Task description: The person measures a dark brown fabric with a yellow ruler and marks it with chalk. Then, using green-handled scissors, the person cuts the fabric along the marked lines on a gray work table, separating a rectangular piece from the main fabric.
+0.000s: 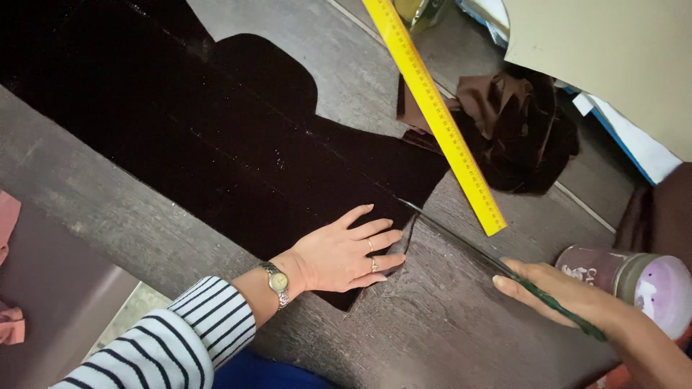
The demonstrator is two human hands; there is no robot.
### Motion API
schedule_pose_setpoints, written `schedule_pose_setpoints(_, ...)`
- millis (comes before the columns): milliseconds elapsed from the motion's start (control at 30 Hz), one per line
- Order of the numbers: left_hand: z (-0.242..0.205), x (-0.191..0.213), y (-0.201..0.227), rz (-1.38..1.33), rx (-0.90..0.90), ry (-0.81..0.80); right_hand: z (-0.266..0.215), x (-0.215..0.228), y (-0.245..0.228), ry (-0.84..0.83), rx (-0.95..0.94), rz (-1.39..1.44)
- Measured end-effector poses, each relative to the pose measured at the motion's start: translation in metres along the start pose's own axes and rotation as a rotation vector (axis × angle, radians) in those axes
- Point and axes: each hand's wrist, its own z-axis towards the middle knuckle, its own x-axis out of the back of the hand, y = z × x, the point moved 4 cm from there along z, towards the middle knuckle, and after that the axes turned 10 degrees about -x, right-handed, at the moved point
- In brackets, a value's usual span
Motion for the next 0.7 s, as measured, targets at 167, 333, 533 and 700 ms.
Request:
schedule_pose_setpoints(167, -0.001, 0.001, 0.000, -0.015, 0.007, 0.039, 0.006, -0.003, 0.004, 0.014, 0.018, 0.014)
schedule_pose_setpoints(333, 0.000, -0.001, 0.000, -0.007, 0.008, 0.013, -0.007, 0.004, -0.004, 0.004, -0.017, 0.025)
schedule_pose_setpoints(533, -0.001, 0.000, 0.000, -0.010, 0.007, 0.042, -0.013, 0.005, -0.010, -0.036, -0.076, 0.051)
schedule_pose_setpoints(700, -0.002, -0.002, 0.000, -0.015, 0.003, 0.056, 0.001, -0.003, -0.002, 0.054, 0.159, 0.133)
